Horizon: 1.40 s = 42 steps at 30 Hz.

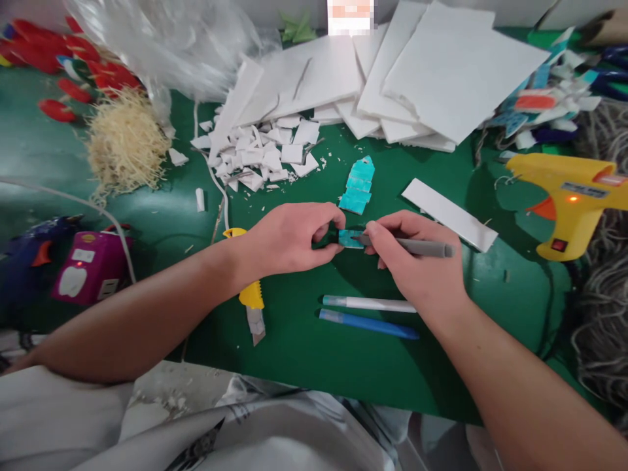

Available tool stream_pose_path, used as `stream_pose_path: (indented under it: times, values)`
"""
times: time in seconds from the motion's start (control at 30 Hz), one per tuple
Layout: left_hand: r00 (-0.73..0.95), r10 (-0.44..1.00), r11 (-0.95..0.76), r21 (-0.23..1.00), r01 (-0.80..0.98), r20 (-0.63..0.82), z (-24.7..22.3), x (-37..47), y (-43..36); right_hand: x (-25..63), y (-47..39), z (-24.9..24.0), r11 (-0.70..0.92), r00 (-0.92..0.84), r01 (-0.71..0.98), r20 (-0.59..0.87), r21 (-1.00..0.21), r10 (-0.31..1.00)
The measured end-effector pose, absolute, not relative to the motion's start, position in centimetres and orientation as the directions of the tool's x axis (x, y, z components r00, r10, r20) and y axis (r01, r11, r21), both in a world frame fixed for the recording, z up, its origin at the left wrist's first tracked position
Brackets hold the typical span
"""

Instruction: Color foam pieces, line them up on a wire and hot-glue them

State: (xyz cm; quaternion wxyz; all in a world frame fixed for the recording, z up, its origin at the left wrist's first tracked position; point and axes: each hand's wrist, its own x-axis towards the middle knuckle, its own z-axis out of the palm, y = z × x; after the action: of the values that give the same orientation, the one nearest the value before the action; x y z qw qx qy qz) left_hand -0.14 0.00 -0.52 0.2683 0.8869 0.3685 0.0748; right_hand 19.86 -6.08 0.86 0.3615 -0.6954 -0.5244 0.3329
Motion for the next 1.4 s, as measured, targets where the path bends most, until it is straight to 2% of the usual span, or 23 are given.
stream_pose_path:
  times: [0.5, 1.0, 1.2, 1.4]
  values:
    - [0.721, 0.692, -0.571, 0.579, 0.582, -0.042, -0.73, -0.25, 0.37, 19.66, -6.01, 0.51, -0.107, 0.195, 0.448, -0.02, -0.888, 0.981]
    - [0.714, 0.7, -0.58, 0.556, 0.595, -0.034, -0.74, -0.15, 0.16, 19.15, -5.84, 0.63, -0.147, 0.231, 0.47, -0.04, -0.87, 0.972]
    - [0.711, 0.701, -0.577, 0.545, 0.608, -0.052, -0.73, -0.21, 0.18, 19.53, -6.0, 0.84, -0.169, 0.143, 0.48, -0.113, -0.861, 0.983]
    - [0.706, 0.706, -0.566, 0.549, 0.615, -0.062, -0.55, -0.13, 0.18, 19.43, -5.92, 0.87, -0.166, 0.246, 0.391, -0.071, -0.905, 0.967]
